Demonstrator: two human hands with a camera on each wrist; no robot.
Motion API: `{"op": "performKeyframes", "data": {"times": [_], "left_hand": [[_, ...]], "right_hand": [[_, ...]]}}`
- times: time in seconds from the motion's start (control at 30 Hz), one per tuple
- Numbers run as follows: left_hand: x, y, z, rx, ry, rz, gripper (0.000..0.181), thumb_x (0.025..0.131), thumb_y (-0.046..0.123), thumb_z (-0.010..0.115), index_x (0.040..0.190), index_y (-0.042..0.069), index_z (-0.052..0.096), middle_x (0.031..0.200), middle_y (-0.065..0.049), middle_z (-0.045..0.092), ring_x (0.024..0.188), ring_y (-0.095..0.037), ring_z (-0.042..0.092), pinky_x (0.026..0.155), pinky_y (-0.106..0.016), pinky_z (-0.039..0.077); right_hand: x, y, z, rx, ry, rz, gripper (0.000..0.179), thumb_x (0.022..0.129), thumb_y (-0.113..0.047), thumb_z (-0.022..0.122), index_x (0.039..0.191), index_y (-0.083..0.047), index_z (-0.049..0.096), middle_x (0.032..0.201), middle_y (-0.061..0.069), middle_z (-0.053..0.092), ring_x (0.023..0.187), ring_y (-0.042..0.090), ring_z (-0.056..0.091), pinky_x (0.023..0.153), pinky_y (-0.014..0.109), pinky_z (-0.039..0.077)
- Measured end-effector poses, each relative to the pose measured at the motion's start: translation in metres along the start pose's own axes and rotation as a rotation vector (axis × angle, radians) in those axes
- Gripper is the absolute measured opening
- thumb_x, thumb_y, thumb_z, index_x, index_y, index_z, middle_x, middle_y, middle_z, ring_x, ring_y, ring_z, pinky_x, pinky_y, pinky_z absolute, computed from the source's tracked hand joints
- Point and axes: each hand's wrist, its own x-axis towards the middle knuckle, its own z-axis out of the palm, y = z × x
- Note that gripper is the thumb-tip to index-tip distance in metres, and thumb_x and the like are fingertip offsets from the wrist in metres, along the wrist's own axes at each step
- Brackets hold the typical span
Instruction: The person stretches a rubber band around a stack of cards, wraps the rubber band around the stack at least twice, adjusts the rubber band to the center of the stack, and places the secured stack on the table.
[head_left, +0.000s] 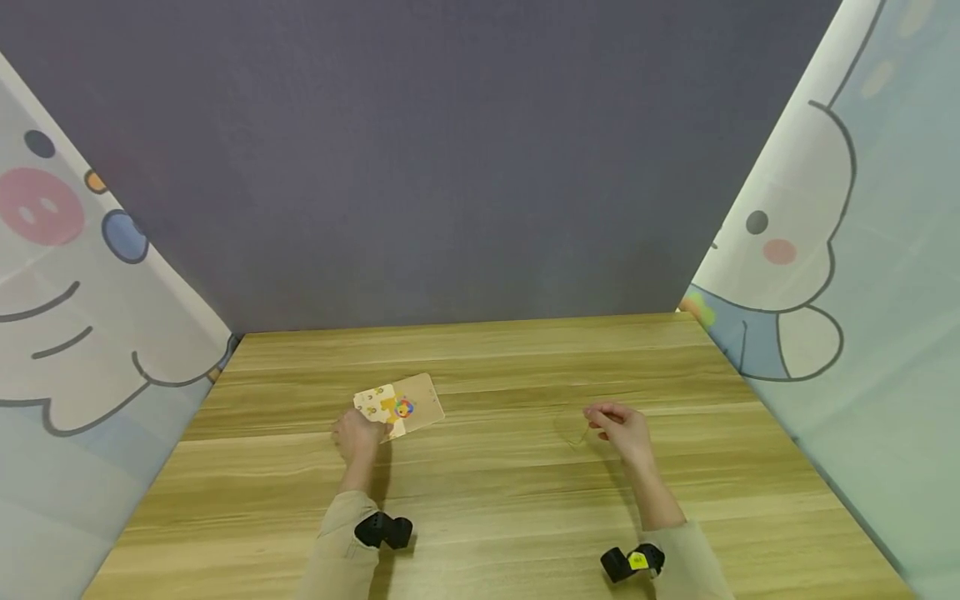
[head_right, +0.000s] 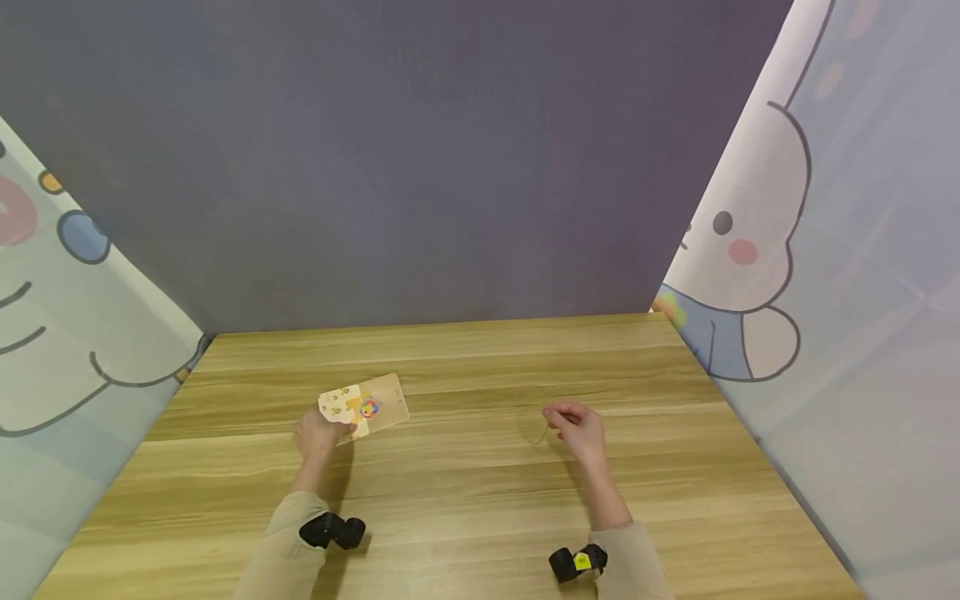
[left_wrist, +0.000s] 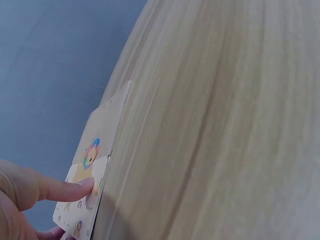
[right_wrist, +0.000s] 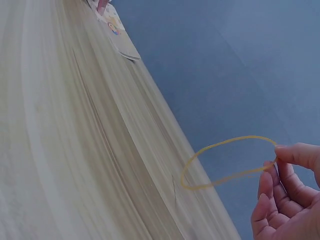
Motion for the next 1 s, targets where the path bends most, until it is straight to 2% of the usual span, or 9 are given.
{"op": "performKeyframes", "data": {"times": [0.13,0.3,0.37,0.47,0.53,0.63,0.73,0.83,1.0], "left_hand": [[-0.001,-0.001,-0.001,0.021,0.021,0.037,0.053,0.065,0.011,0.077,0.097,-0.020,0.048,0.097,-0.033,0.047,0.090,-0.049,0.045,0.074,-0.053,0.047],[0.000,-0.005,-0.002,-0.026,0.025,0.108,0.052,0.064,0.009,0.076,0.094,-0.022,0.048,0.097,-0.036,0.048,0.085,-0.047,0.050,0.072,-0.052,0.050],[0.000,-0.007,-0.003,-0.080,0.007,0.130,0.045,0.065,0.007,0.076,0.090,-0.019,0.050,0.092,-0.033,0.051,0.077,-0.041,0.052,0.067,-0.048,0.052],[0.001,-0.012,-0.004,-0.208,-0.039,0.145,0.035,0.066,0.003,0.074,0.087,-0.016,0.054,0.082,-0.026,0.057,0.064,-0.026,0.052,0.057,-0.035,0.053],[0.001,-0.015,-0.005,-0.312,-0.084,0.134,0.035,0.068,0.001,0.073,0.092,-0.016,0.054,0.081,-0.023,0.059,0.062,-0.019,0.054,0.054,-0.026,0.053],[0.000,-0.017,-0.008,-0.446,-0.153,0.116,0.042,0.075,0.001,0.067,0.106,-0.020,0.047,0.092,-0.030,0.058,0.070,-0.022,0.060,0.056,-0.018,0.054],[-0.003,-0.018,-0.010,-0.507,-0.194,0.118,0.048,0.082,0.000,0.060,0.117,-0.022,0.035,0.105,-0.036,0.051,0.083,-0.033,0.061,0.058,-0.020,0.056],[-0.007,-0.018,-0.012,-0.550,-0.212,0.133,0.052,0.084,-0.005,0.053,0.124,-0.022,0.023,0.110,-0.040,0.045,0.091,-0.043,0.056,0.060,-0.026,0.057],[-0.014,-0.016,-0.012,-0.621,-0.171,0.120,0.059,0.083,-0.010,0.052,0.130,-0.017,0.017,0.111,-0.040,0.043,0.088,-0.042,0.057,0.061,-0.030,0.058]], "right_hand": [[0.015,0.031,-0.002,0.014,0.033,0.034,0.034,0.077,-0.036,0.068,0.094,-0.007,0.062,0.087,-0.002,0.065,0.076,0.011,0.060,0.064,0.021,0.052],[0.019,0.040,-0.002,0.078,0.037,0.025,0.039,0.077,-0.035,0.068,0.097,-0.002,0.059,0.087,0.002,0.067,0.079,0.015,0.061,0.066,0.023,0.052],[0.018,0.039,-0.002,0.117,0.023,0.006,0.039,0.076,-0.035,0.068,0.096,-0.003,0.059,0.086,0.002,0.067,0.080,0.016,0.062,0.067,0.023,0.053],[0.017,0.038,-0.003,0.214,-0.016,-0.030,0.035,0.078,-0.031,0.068,0.094,-0.002,0.059,0.085,0.003,0.067,0.080,0.017,0.063,0.070,0.024,0.054],[0.016,0.038,-0.003,0.285,-0.050,-0.053,0.029,0.080,-0.026,0.066,0.093,-0.001,0.058,0.085,0.004,0.067,0.080,0.017,0.063,0.072,0.023,0.054],[0.016,0.039,-0.002,0.376,-0.106,-0.080,0.018,0.084,-0.018,0.062,0.092,-0.002,0.058,0.086,0.004,0.066,0.080,0.017,0.063,0.073,0.023,0.055],[0.011,0.033,-0.001,0.450,-0.158,-0.107,0.012,0.086,-0.013,0.060,0.094,-0.003,0.058,0.087,0.005,0.066,0.081,0.016,0.064,0.075,0.023,0.054],[-0.003,0.010,0.004,0.494,-0.177,-0.125,0.018,0.086,-0.013,0.059,0.099,-0.001,0.055,0.086,0.002,0.066,0.079,0.014,0.064,0.076,0.025,0.054],[-0.023,-0.031,0.010,0.598,-0.185,-0.099,0.011,0.089,-0.004,0.053,0.098,-0.003,0.058,0.082,0.001,0.066,0.074,0.012,0.064,0.075,0.024,0.055]]}}
